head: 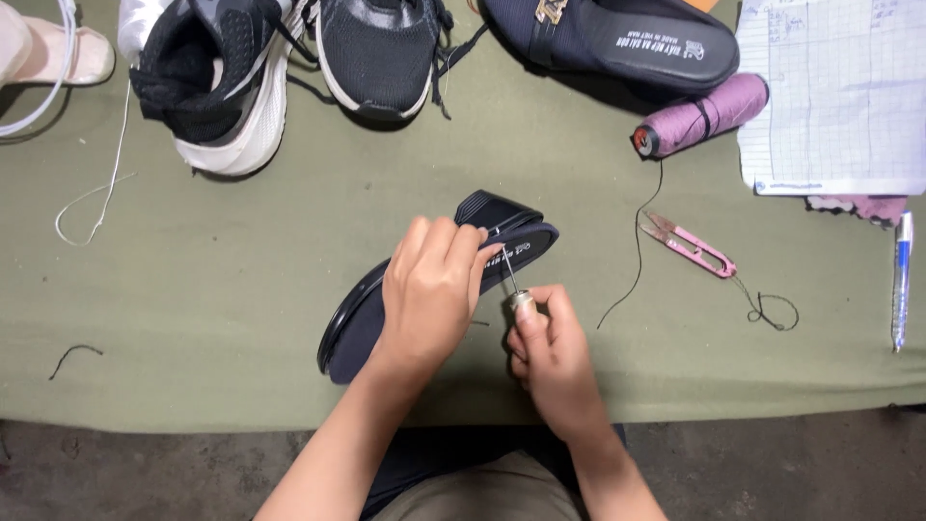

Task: Hand-stitching the sole of a black shoe using a stitching awl and thread on a repair bench.

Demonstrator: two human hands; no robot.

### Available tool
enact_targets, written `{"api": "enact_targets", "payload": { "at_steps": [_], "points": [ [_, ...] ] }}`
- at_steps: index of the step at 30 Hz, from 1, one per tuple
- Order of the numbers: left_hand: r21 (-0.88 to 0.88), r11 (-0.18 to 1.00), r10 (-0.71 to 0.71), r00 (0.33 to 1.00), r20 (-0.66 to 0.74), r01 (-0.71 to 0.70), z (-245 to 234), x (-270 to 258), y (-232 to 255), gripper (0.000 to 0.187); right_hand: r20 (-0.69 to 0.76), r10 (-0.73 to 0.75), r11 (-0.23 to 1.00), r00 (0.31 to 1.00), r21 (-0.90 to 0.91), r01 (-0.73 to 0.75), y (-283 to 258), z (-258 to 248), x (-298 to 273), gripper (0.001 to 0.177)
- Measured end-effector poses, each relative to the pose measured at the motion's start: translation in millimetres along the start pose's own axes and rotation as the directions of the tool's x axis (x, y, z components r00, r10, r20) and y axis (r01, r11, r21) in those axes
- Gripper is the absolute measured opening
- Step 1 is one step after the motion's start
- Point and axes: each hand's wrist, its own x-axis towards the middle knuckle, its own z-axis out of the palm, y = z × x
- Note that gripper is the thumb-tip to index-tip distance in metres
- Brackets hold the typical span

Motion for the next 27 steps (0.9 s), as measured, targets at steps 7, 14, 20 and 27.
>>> {"api": "enact_targets", "payload": {
  "at_steps": [7,14,20,27],
  "points": [
    [-0.008,1.000,0.007,1.000,0.014,-0.006,3,-4,0,0.024,0.209,0.000,0.869,0.978,0.484,-0.104,13,2,-3,0.027],
    [0.034,0.999,0.038,0.999,-0.005,-0.037,5,-5,-2,0.025,0.189,-0.053,0.851,0.980,0.523,-0.055,26,3,0,0.017],
    [0.015,1.000,0.002,1.000,-0.012,-0.002,1,0,2,0.021,0.048,-0.182,0.895,0.982,0.421,0.146,23,8,-5,0.017],
    [0.030,1.000,-0.005,0.999,-0.033,0.006,-4,3,5,0.037,-0.026,-0.035,0.979,0.999,0.198,0.040,13,-3,-8,0.015]
  ]
}}
